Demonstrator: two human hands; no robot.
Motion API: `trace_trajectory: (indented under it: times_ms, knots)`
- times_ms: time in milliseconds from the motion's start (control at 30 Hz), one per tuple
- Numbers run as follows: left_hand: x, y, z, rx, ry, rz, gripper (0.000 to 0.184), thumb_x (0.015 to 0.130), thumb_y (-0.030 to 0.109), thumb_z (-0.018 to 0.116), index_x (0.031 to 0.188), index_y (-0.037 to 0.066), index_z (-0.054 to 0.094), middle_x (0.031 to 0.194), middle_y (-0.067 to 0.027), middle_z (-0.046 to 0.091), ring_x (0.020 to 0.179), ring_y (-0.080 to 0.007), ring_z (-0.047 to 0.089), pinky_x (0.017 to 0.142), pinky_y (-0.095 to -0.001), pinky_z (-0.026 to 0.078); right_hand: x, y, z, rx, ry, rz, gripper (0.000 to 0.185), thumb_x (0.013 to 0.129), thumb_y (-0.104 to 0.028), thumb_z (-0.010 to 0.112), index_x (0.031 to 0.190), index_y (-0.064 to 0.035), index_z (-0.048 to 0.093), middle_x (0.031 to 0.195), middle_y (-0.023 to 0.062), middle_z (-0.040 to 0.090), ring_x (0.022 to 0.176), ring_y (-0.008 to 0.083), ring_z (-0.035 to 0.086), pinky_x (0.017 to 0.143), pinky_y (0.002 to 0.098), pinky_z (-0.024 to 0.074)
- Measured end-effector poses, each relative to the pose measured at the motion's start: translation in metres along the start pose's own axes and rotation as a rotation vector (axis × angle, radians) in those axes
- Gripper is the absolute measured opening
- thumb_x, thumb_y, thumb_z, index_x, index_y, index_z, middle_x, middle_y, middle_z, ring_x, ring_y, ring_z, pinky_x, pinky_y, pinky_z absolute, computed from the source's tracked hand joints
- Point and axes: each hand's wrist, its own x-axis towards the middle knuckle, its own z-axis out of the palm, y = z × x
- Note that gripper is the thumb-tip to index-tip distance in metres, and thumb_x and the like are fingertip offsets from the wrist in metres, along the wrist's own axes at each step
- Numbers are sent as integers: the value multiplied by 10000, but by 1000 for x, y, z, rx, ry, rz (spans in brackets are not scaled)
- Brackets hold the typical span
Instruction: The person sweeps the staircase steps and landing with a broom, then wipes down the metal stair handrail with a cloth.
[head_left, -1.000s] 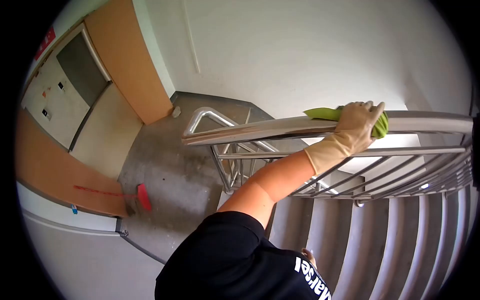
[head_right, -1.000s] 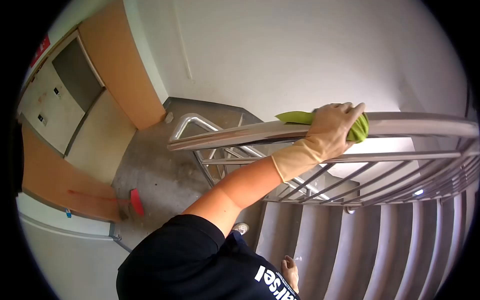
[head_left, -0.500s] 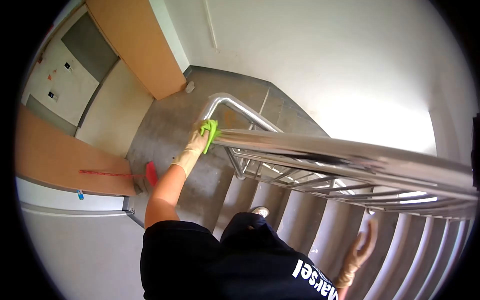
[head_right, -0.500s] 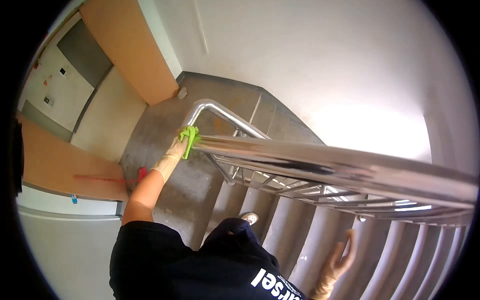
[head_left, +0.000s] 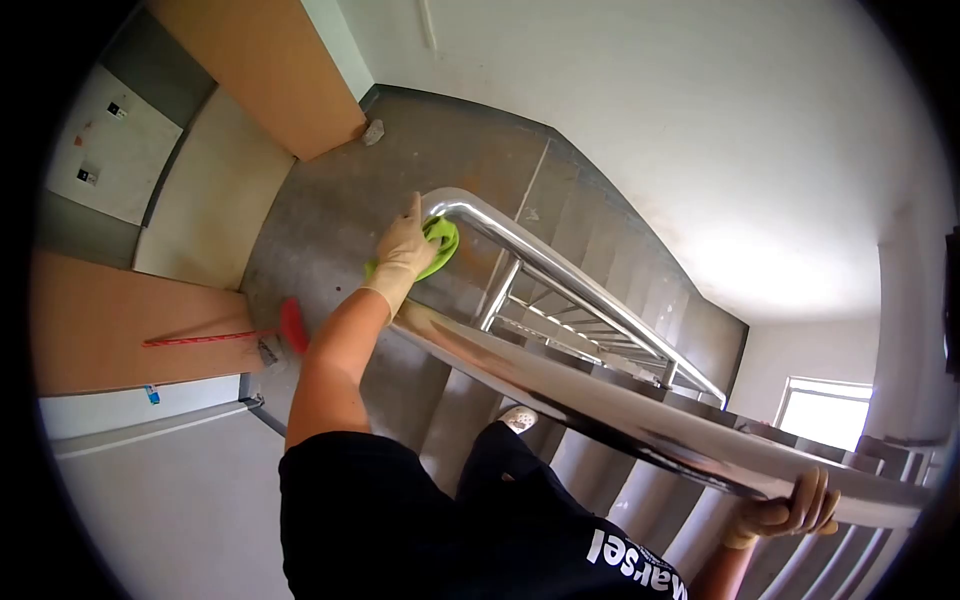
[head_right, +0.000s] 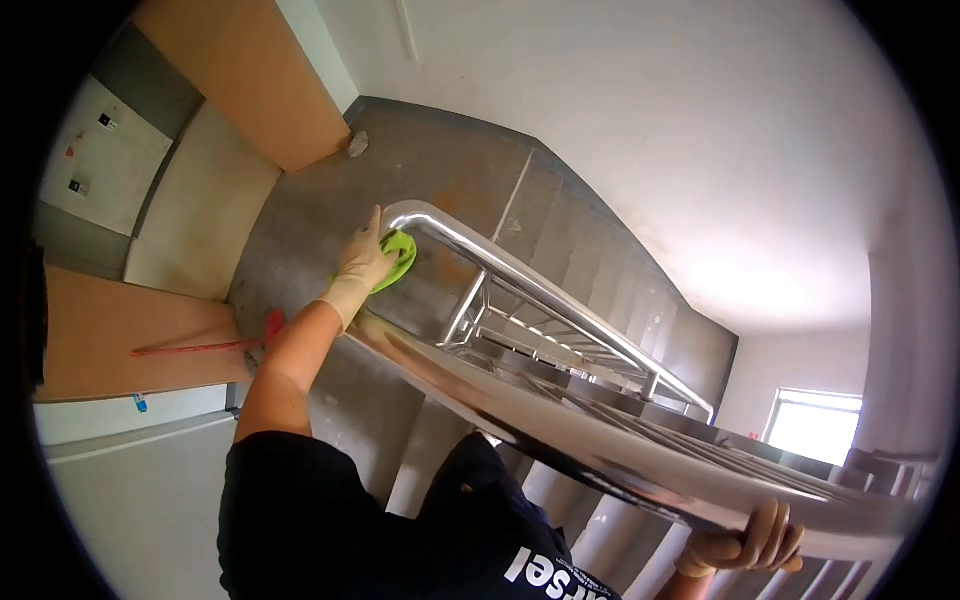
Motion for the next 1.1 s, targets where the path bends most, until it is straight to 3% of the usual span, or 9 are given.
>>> trace_trajectory:
  times_ms: [300, 400, 433, 500, 600, 700, 867, 933, 1100]
  knots:
    - [92, 32, 25, -327, -18, -44, 348, 785, 202, 427, 1111, 113, 509, 1091, -150, 525, 1031, -282, 488, 867, -369, 388, -24, 17, -4, 82, -86, 55, 377, 854, -309, 225, 903, -153, 566, 1009, 32, 491, 1006, 242, 416, 905, 441, 229]
    - [69, 51, 66, 684, 14, 437, 470, 814, 305, 425, 1217, 64, 401, 1240, -186, 393, 1145, -285, 377, 959, -341, 287, -11, 4, -4, 121, -19, 91, 294, 840, -360, 332, 816, -158, 543, 890, 14, 513, 959, 217, 435, 881, 404, 221]
    - [32, 103, 35, 155, -596, 93, 479, 817, 279, 415, 1243, 68, 360, 1205, -213, 418, 1154, -279, 371, 958, -344, 280, -16, 3, -3, 147, -27, 103, 247, 807, -357, 409, 775, -160, 556, 842, 11, 519, 931, 217, 445, 870, 402, 221]
    - [-15, 133, 42, -279, -518, 715, 397, 870, 282, 387, 1155, 9, 427, 1108, -212, 490, 1010, -312, 492, 854, -369, 390, -16, 4, 4, 136, 11, 150, 227, 777, -340, 438, 846, -166, 567, 946, 12, 516, 999, 188, 429, 912, 388, 192]
    - [-34, 218, -2, 295, -319, 967, 478, 724, 159, 563, 1165, 69, 400, 944, -210, 557, 863, -362, 541, 733, -414, 444, -9, 3, -8, 328, 44, 129, 336, 714, -293, 510, 1017, -165, 582, 1161, 26, 507, 1144, 143, 393, 1007, 366, 124]
    - [-88, 287, -110, -710, -390, 982, 480, 695, 62, 597, 1140, 53, 415, 966, -175, 558, 836, -330, 552, 697, -379, 461, -4, -6, -38, 602, -78, 205, 391, 703, -173, 560, 1083, -86, 539, 1166, 57, 500, 1149, 198, 395, 1022, 390, 156]
    - [-237, 382, -169, -1169, -497, 1178, 478, 745, 19, 544, 1195, 28, 385, 1091, -146, 505, 946, -232, 503, 812, -311, 416, -99, -1, -98, 1029, -174, 771, 413, 704, -47, 548, 1113, -29, 485, 1064, 134, 537, 1014, 270, 501, 871, 363, 390]
    - [-315, 412, -173, -367, -236, 1854, 543, 784, 46, 512, 1274, 25, 279, 1165, -152, 454, 1066, -220, 436, 903, -307, 352, -163, 1, -117, 1074, -196, 1122, 400, 717, -24, 515, 1115, -18, 477, 996, 159, 561, 938, 280, 542, 833, 335, 414]
    - [-364, 465, -165, -412, -423, 1653, 759, 755, 89, 575, 1334, 76, 85, 1293, -175, 291, 1175, -277, 328, 982, -325, 279, -333, -9, -184, 737, -153, 1834, 258, 774, -44, 510, 1025, 7, 536, 886, 127, 609, 854, 184, 585, 767, 261, 445]
